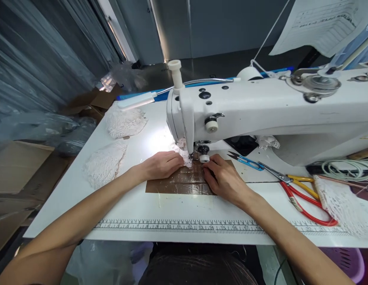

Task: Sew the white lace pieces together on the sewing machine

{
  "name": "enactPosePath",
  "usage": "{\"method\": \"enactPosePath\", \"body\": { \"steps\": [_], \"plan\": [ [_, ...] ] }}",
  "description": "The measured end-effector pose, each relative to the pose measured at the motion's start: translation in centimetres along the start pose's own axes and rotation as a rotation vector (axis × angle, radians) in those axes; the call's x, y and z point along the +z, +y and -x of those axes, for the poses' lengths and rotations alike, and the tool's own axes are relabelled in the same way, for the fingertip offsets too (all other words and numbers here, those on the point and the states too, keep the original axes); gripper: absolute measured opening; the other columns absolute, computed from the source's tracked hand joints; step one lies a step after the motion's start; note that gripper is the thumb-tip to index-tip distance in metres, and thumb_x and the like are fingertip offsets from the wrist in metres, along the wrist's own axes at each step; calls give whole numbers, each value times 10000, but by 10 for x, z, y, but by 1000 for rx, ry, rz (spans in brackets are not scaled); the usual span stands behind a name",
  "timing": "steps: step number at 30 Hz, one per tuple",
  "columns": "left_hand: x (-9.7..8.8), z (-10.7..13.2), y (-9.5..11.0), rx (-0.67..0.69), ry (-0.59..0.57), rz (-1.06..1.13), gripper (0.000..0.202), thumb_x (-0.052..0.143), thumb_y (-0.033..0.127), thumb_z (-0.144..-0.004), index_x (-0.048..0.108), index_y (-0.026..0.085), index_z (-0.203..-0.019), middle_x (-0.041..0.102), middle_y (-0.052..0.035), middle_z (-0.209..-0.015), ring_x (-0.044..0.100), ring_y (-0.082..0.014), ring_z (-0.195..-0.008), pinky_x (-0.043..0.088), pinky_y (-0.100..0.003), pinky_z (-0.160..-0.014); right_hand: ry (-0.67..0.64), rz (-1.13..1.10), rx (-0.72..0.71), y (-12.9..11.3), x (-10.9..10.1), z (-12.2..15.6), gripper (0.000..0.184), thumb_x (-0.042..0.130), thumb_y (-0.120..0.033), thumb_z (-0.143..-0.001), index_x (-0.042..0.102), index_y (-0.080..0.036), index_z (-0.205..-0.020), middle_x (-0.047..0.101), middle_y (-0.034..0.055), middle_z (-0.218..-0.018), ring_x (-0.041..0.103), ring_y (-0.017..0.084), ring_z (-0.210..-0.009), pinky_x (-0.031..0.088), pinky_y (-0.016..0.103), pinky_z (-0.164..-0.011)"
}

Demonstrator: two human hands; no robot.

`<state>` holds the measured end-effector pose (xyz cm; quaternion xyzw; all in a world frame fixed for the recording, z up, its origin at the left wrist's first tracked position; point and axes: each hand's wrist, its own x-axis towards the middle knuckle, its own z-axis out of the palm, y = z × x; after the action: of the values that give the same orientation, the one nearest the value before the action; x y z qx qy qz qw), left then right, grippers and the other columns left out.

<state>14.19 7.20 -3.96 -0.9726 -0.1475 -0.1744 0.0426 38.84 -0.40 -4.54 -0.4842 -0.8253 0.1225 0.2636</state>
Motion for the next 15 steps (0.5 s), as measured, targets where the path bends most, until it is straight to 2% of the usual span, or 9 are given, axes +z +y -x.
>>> {"method": "enactPosePath", "body": {
  "steps": [5,8,10,12,15],
  "plan": [
    [0,-4,1,-9,42,21,249,396,219,-987,579,130,-845,621,-56,-780,581,-141,-704,501,-269,-624,-65,33,38,-7,5,-13,266,415,-252,-935,652,-169,-1023,659,99,-933,617,195,-686,485,320,-610],
    [-1,-3,0,-35,103,135,238,493,320,-958,612,125,-889,645,-75,-856,610,-156,-774,534,-295,-681,-48,23,28,-12,9,-16,243,440,-241,-924,645,-182,-1040,663,92,-1023,633,190,-719,502,313,-643],
    [-1,-4,-2,-106,173,226,254,534,356,-937,630,126,-888,652,-82,-890,622,-157,-802,547,-296,-692,-23,-15,46,-12,13,-16,237,448,-231,-918,643,-182,-1044,656,95,-1061,643,191,-741,516,315,-661],
    [0,-8,-4,-195,231,297,222,520,293,-941,643,125,-865,650,-76,-870,622,-138,-775,548,-269,-658,11,-64,78,-10,16,-14,231,455,-220,-911,641,-182,-1042,650,100,-1075,652,197,-774,530,326,-689],
    [3,-14,-7,-255,232,368,175,504,183,-912,663,122,-870,640,-59,-826,608,-118,-716,534,-242,-608,35,-136,78,-4,20,-12,228,456,-211,-908,632,-188,-1050,643,101,-1076,653,215,-870,539,353,-768]
  ]
}}
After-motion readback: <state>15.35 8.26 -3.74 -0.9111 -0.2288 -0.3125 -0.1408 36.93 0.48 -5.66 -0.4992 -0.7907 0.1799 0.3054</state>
